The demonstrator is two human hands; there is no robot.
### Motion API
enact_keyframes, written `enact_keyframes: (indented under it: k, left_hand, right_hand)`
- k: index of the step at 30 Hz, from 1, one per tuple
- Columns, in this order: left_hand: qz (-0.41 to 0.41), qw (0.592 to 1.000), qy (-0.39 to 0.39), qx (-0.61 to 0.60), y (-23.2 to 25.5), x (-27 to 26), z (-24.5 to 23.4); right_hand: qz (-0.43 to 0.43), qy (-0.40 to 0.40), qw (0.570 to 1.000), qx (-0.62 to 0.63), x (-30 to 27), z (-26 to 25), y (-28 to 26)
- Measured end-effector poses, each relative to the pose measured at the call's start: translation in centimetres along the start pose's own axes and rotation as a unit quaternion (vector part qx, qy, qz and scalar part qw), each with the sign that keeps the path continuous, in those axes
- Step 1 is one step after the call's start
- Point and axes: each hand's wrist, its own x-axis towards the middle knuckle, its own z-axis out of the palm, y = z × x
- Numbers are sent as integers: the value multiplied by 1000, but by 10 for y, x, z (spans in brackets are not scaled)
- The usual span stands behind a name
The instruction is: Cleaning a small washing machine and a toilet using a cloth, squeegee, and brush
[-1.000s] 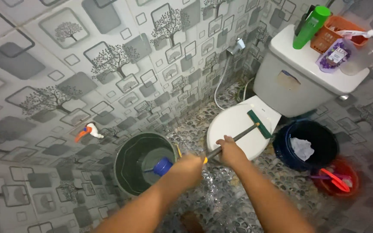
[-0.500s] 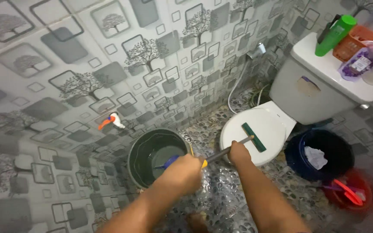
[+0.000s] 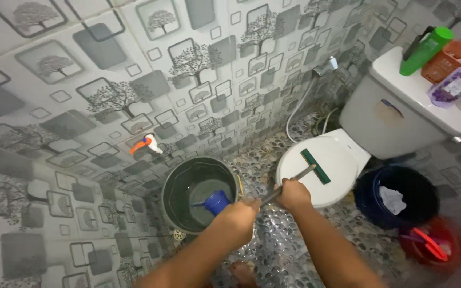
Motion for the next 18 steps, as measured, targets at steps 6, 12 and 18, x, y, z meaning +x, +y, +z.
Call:
enact_keyframes:
  k: [6, 12, 18]
  left_hand:
    - [21, 999, 12, 21, 12, 18, 28]
    - [80, 989, 54, 113, 14, 57, 60]
    - [58, 987, 10, 147, 36, 72, 50]
  right_hand:
    - [27, -68, 997, -2, 5, -10, 26]
    - [91, -16, 993, 70, 34, 16, 67]
    - [79, -11, 992, 100, 56, 24, 98]
